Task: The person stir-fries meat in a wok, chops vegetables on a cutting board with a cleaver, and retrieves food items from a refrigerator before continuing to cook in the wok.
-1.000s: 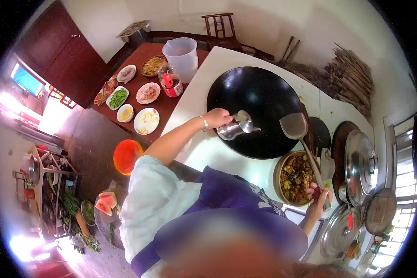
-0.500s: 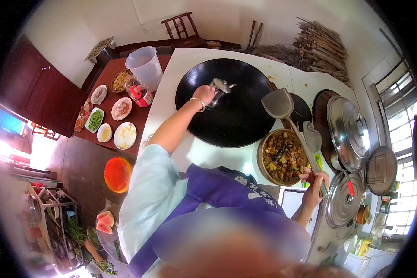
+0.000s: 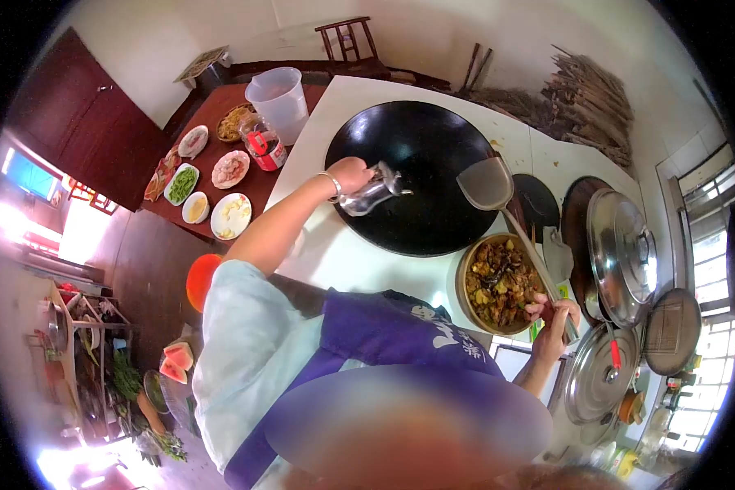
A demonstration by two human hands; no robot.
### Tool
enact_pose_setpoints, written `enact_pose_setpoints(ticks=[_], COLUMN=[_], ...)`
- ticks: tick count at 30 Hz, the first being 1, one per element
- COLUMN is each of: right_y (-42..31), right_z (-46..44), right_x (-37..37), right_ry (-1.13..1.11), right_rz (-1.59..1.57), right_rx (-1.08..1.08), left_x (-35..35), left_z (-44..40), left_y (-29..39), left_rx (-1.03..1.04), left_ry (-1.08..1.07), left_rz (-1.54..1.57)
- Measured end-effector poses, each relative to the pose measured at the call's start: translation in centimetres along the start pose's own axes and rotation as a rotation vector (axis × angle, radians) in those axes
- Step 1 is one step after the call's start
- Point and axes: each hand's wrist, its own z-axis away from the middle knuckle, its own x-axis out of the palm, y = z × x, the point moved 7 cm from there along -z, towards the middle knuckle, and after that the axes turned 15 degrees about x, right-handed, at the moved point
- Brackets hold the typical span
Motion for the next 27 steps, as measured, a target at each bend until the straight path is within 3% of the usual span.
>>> enact_pose_setpoints(ticks=[4,8,11,12,14,15,19,22,23,26,27], right_y=[-1.0,-1.2,-1.3,-1.3,-0.9,-0.7,0.4,1.7,2.0,2.5,2.9], right_z=[-0.4,-0.7,-0.8,-0.9,-1.0,-1.0,-1.3,-1.7,-1.9,-1.9,-2.0], right_x=[0.5,0.5,0.7,0.9,1.1,1.2,2.0,2.9,3.4,5.7,6.2], right_ry=[-0.021,-0.041,-0.058,-0.061,-0.030,-0.022,-0.024,-0.062,-0.081,-0.117,-0.098], right_rz=[-0.001,-0.006,0.050,0.065,0.074,0.078,0.066,0.085,0.092,0.073,0.083], right_rx=[-0.012,-0.001,-0.032,-0.038,-0.013,-0.002,0.028,0.049,0.058,0.106,0.129], left_x=[0.9,-0.5,-2.4,-2.9,-3.0,-2.9,-3.1,-3.4,-1.3,-1.4,-1.9], left_z=[-2.5,-3.8,-3.6,-2.6,-2.2,-1.5,1.2,4.5,3.1,6.1,7.4], left_y=[-0.5,-0.9,-0.4,-1.9,-4.0,-5.8,-10.0,-11.8,-16.0,-16.9,-16.8], left_rx=[0.041,-0.056,0.112,-0.081,-0.071,-0.161,-0.165,-0.124,0.090,0.226,0.285], left_ry=[0.205,0.252,0.266,0.389,0.313,0.329,0.312,0.269,0.266,0.261,0.368], left_rz=[0.087,0.072,-0.315,-0.107,-0.209,-0.123,-0.061,0.147,0.005,-0.238,-0.297])
